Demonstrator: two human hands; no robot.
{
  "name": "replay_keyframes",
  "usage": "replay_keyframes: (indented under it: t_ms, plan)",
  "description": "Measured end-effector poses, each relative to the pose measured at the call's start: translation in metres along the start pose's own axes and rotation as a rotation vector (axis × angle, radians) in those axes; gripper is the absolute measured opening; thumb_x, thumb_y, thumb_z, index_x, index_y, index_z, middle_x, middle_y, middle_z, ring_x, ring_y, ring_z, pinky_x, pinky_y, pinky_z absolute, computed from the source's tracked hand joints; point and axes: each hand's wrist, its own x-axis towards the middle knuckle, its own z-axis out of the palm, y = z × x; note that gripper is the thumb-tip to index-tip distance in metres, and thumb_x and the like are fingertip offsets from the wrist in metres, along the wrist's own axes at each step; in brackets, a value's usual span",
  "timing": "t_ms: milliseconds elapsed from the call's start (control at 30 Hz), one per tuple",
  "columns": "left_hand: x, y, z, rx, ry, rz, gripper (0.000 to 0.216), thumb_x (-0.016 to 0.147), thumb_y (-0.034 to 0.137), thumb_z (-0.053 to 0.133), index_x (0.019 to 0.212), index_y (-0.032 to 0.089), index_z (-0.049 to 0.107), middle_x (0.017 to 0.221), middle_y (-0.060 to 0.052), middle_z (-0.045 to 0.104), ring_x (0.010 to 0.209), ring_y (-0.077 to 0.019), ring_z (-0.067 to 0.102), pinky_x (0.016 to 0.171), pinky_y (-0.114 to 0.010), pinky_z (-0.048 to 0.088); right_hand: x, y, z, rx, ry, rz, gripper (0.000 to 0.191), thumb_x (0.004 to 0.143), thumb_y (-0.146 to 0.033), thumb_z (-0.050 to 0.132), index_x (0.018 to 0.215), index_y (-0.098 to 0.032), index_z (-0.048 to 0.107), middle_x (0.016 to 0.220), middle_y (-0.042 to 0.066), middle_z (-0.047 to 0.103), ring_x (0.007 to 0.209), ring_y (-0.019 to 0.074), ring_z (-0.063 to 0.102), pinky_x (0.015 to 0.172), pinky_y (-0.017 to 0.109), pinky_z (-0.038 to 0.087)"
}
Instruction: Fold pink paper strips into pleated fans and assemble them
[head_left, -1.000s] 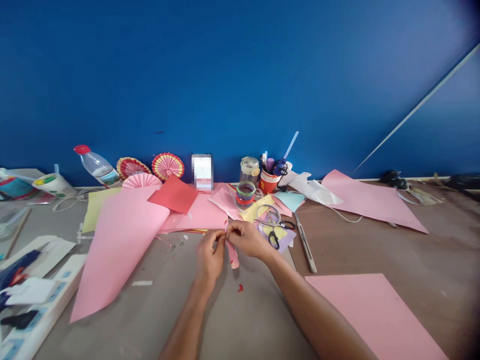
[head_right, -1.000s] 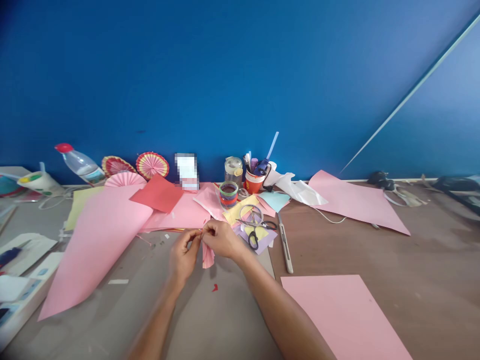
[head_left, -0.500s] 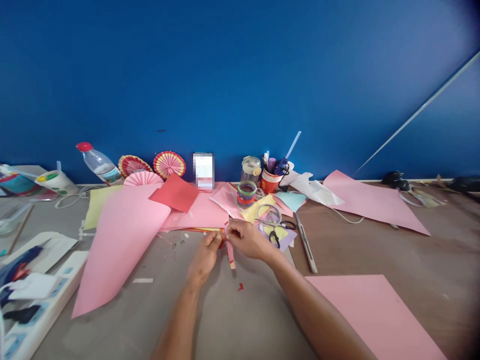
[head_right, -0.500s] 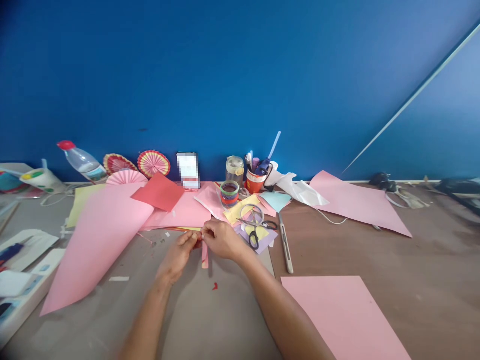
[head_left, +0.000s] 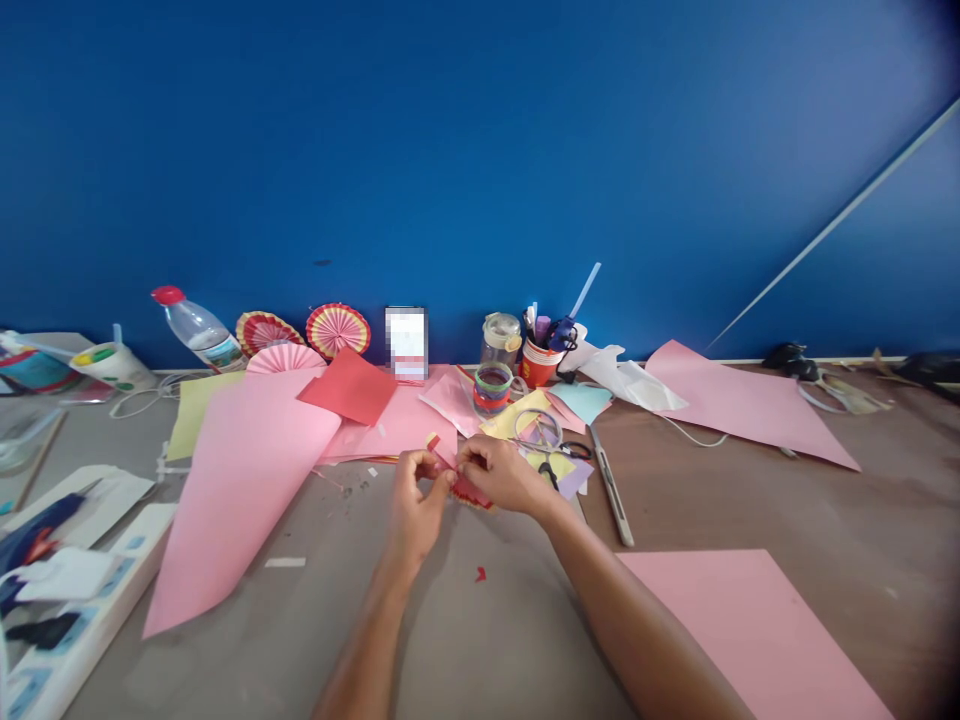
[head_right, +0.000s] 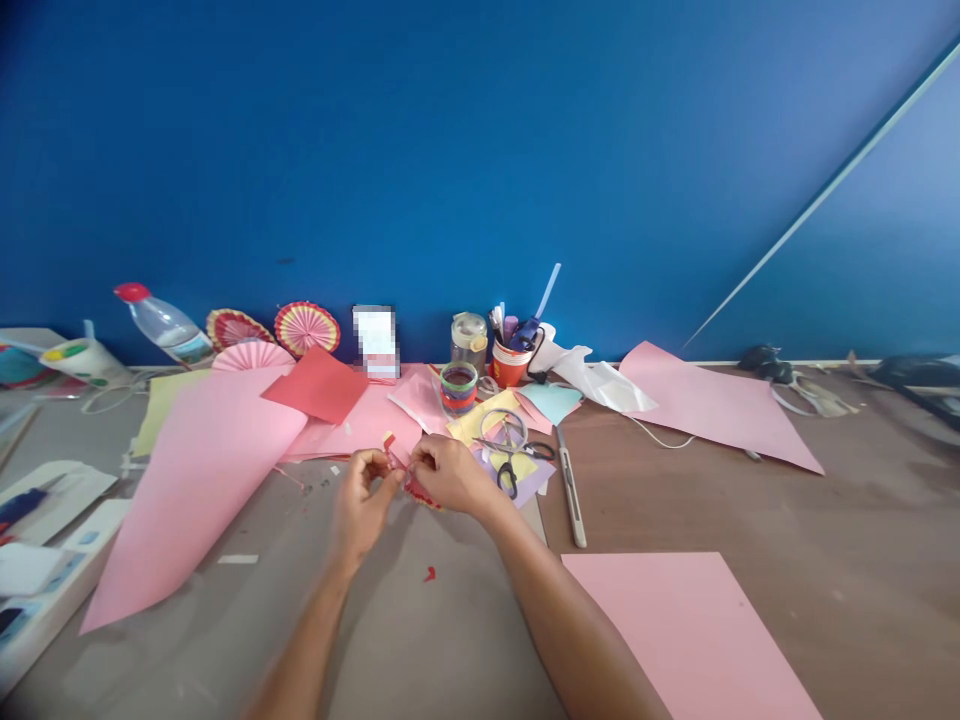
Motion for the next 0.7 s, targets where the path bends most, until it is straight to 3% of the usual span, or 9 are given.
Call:
replay_keyframes:
  t_ms: [67,133,400,700]
  plan:
    - [-0.0022,-0.0008,0.0015,0.130,0.043,0.153,0.009,0.076,0.023,0.060,0.080,0.020,0.053,0.080,-0.001,0.051,0.076,-0.0148,0.050,0.076,-0.029,0.042,0.0005,0.0000,-0.0003,-0.006,0.016,0.007,0.010,0.072,-0.012,0.048,0.067,-0.017,0.056,0.069,-0.001,0.058,0.062,0.0101,0.048,0.056,0.021,0.033]
    - [-0.0038,-0.0015,0.0033,0.199,0.037,0.217,0.007,0.076,0.022,0.059,0.079,0.020,0.054,0.080,-0.001,0.052,0.075,-0.0150,0.049,0.075,-0.030,0.042,0.0004,-0.0005,-0.0005,0.002,0.023,0.016,0.010,0.072,-0.012,0.048,0.068,-0.017,0.056,0.067,-0.001,0.057,0.061,0.0102,0.048,0.055,0.021,0.033]
    - [-0.0025,0.0018,0.0056,0.127,-0.073,0.007,0.004,0.075,0.022,0.058,0.072,0.019,0.056,0.071,0.001,0.054,0.068,-0.0130,0.052,0.066,-0.025,0.043,-0.0012,-0.0059,-0.0004,0.012,-0.003,0.023,0.010,0.068,-0.012,0.047,0.060,-0.018,0.050,0.061,-0.003,0.050,0.058,0.0095,0.044,0.053,0.020,0.030]
    - [-0.0005,0.0028,0.0033,0.164,-0.139,0.056,0.015,0.082,0.019,0.045,0.074,0.020,0.058,0.076,-0.002,0.059,0.073,-0.0150,0.055,0.069,-0.027,0.044,-0.0008,-0.0021,-0.0012,0.015,-0.032,0.007,0.011,0.072,-0.011,0.048,0.063,-0.017,0.052,0.063,-0.004,0.051,0.059,0.0088,0.045,0.053,0.019,0.030]
